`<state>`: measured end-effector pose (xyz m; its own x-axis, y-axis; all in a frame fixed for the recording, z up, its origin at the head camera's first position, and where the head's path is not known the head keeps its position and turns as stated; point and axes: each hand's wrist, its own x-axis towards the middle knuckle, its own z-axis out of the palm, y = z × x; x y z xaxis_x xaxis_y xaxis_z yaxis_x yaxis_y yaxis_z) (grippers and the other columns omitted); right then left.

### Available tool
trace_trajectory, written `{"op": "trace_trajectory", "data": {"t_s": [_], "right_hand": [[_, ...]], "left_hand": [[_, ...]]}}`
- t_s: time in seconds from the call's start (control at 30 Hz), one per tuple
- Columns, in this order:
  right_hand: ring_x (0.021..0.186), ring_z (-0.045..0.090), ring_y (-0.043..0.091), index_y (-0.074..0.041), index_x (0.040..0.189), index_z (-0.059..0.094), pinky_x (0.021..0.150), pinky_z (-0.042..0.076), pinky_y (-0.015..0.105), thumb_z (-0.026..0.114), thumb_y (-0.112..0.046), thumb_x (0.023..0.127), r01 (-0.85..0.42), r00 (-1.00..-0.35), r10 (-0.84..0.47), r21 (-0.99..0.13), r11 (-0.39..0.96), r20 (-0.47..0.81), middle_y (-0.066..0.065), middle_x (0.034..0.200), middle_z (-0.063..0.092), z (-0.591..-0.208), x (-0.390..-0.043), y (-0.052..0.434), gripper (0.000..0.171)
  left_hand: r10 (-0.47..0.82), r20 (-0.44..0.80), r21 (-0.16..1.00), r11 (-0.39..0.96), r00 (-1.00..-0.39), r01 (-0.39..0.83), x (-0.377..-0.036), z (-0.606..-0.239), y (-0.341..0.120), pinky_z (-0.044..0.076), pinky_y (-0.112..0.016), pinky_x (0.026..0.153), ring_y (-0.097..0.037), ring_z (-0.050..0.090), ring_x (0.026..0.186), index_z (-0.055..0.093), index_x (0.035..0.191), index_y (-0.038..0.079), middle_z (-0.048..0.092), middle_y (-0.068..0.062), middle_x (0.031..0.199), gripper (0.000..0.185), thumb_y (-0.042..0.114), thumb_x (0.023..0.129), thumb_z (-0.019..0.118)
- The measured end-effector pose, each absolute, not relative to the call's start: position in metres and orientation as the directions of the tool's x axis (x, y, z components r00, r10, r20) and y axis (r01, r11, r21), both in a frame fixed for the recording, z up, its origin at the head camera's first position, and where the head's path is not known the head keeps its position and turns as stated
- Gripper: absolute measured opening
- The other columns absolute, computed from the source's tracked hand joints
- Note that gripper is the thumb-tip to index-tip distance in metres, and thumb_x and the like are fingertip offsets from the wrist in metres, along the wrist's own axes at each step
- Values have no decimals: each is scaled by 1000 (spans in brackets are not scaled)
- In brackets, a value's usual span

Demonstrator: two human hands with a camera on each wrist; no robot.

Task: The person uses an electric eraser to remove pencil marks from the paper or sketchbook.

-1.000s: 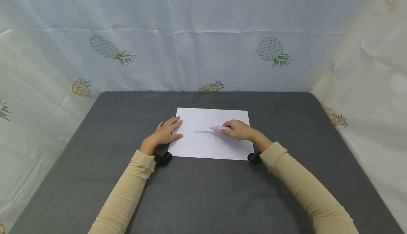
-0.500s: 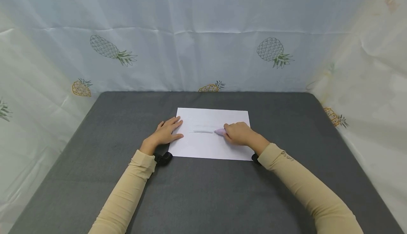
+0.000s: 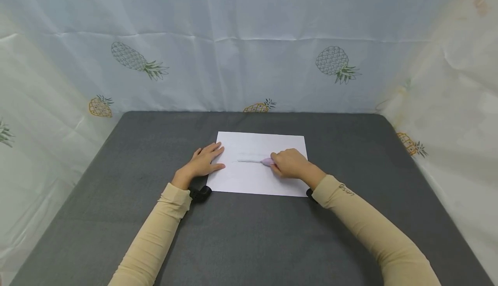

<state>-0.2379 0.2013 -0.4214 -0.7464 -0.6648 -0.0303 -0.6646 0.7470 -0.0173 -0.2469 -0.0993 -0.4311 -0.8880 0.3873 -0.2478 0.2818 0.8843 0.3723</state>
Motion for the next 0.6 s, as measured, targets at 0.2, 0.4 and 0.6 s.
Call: {"op": "trace_trajectory", "data": {"t_s": [0.2,0.4,0.6], "right_hand": [[50,40,11,-7,84,57,49,31,22,59,-22,91,-667,-744,-668,-20,744,-24,1,57,54,-421,-237,201,16],[49,39,11,-7,84,57,48,32,21,59,-21,91,-669,-742,-670,-34,742,-18,1,55,53,-423,-236,202,16],[49,39,11,-7,82,56,48,31,22,60,-20,90,-674,-738,-674,-17,738,16,1,54,51,-423,-237,202,16]], "left_hand": [[388,-245,381,881,-888,280,-247,-432,-100,10,-62,121,-30,15,153,30,152,9,20,-9,163,67,36,96,56],[393,-249,383,879,-885,283,-246,-431,-100,9,-62,121,-31,14,153,30,152,9,19,-10,164,67,36,96,56],[391,-250,374,883,-886,284,-247,-431,-101,9,-62,121,-31,15,153,30,152,9,19,-10,164,67,36,96,56]]}}
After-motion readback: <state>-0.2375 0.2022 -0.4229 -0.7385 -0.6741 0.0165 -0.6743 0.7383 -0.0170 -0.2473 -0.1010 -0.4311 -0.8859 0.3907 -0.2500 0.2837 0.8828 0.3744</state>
